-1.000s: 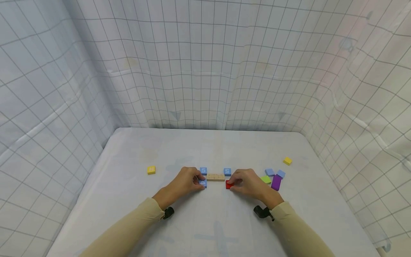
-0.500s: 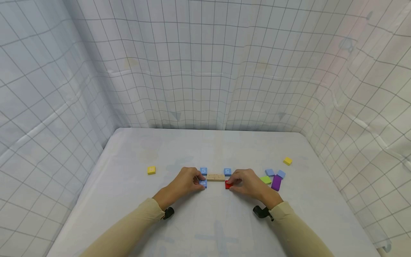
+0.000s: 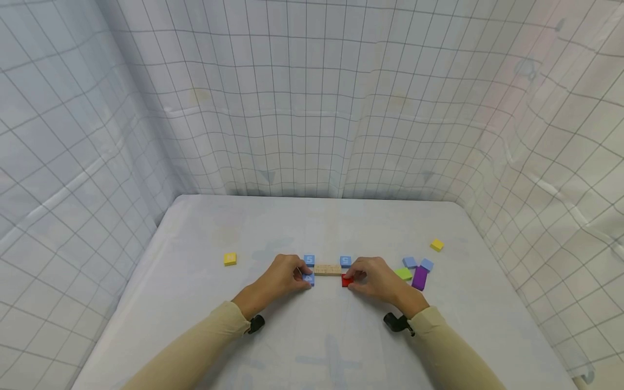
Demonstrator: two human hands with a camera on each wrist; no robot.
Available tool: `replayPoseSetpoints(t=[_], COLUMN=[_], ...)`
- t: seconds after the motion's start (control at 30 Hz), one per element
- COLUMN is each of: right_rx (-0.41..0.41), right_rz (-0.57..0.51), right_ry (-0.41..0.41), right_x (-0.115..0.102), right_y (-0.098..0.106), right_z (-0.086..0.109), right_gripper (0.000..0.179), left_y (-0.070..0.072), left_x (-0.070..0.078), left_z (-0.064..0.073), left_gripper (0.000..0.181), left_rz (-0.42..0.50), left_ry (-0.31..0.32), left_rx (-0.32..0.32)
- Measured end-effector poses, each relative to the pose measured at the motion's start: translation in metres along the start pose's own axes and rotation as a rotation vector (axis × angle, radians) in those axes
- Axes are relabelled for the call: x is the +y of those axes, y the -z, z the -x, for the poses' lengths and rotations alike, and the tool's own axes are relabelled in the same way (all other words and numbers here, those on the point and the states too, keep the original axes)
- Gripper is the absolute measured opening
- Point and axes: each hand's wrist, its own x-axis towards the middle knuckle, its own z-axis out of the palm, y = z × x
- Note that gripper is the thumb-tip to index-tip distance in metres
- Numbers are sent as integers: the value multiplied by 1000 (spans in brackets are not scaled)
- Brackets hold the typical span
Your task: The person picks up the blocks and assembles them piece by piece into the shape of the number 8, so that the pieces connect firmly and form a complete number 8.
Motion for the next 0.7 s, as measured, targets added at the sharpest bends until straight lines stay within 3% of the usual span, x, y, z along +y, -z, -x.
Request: replayPoseSetpoints(t=[0.2, 0.67, 0.7], right_rx=[3, 17, 21], right_rz=[8, 12, 16], right_ry=[2, 23, 31], right_x=[-1, 1, 1], right_y=[0, -1, -2], right_z=[0, 0, 0], right_gripper=[21, 21, 21], left_y=[2, 3, -1], left_x=[5, 6, -4], left_z=[1, 1, 0], left_gripper=[23, 22, 23], left_rz=[-3, -1, -5], left_ry=[60, 36, 3], left_rx=[-24, -18, -8])
